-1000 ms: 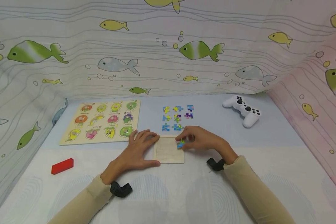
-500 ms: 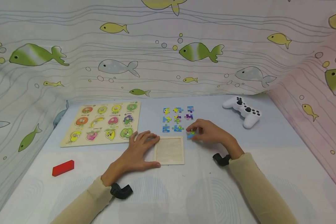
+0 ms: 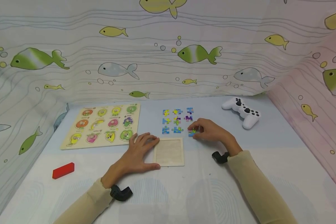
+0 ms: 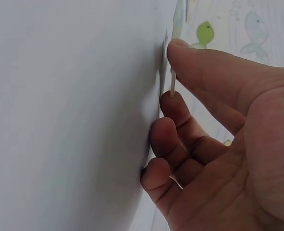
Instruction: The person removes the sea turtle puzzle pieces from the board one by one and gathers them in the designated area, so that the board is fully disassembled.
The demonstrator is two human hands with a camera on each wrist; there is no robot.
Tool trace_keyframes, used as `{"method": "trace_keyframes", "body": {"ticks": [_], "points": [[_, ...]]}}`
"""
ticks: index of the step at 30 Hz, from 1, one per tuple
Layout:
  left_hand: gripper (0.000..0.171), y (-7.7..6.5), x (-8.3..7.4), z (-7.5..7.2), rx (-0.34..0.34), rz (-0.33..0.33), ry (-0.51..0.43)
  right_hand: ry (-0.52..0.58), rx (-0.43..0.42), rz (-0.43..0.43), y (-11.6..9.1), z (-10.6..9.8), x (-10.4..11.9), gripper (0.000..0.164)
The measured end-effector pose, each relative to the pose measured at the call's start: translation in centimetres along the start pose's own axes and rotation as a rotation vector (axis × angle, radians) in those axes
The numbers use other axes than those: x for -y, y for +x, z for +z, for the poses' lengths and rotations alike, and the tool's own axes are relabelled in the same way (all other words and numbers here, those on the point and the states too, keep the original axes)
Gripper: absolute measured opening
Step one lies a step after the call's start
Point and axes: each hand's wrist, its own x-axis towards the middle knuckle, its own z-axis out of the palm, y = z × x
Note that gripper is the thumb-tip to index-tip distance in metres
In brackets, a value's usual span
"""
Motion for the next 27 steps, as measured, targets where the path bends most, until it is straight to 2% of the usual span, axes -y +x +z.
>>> {"method": "trace_keyframes", "body": {"ticks": [17, 27], "points": [[0.096, 0.2, 0.5, 0.5, -0.029, 0.018, -0.001, -0.009, 0.004, 0.049, 2.0, 0.1, -0.2, 0.034], [0.097, 0.3, 0.5, 0.7, -0.02, 0.028, -0.017, -0.019, -0.01, 0.069, 2.5, 0.6, -0.6, 0.035]]}}
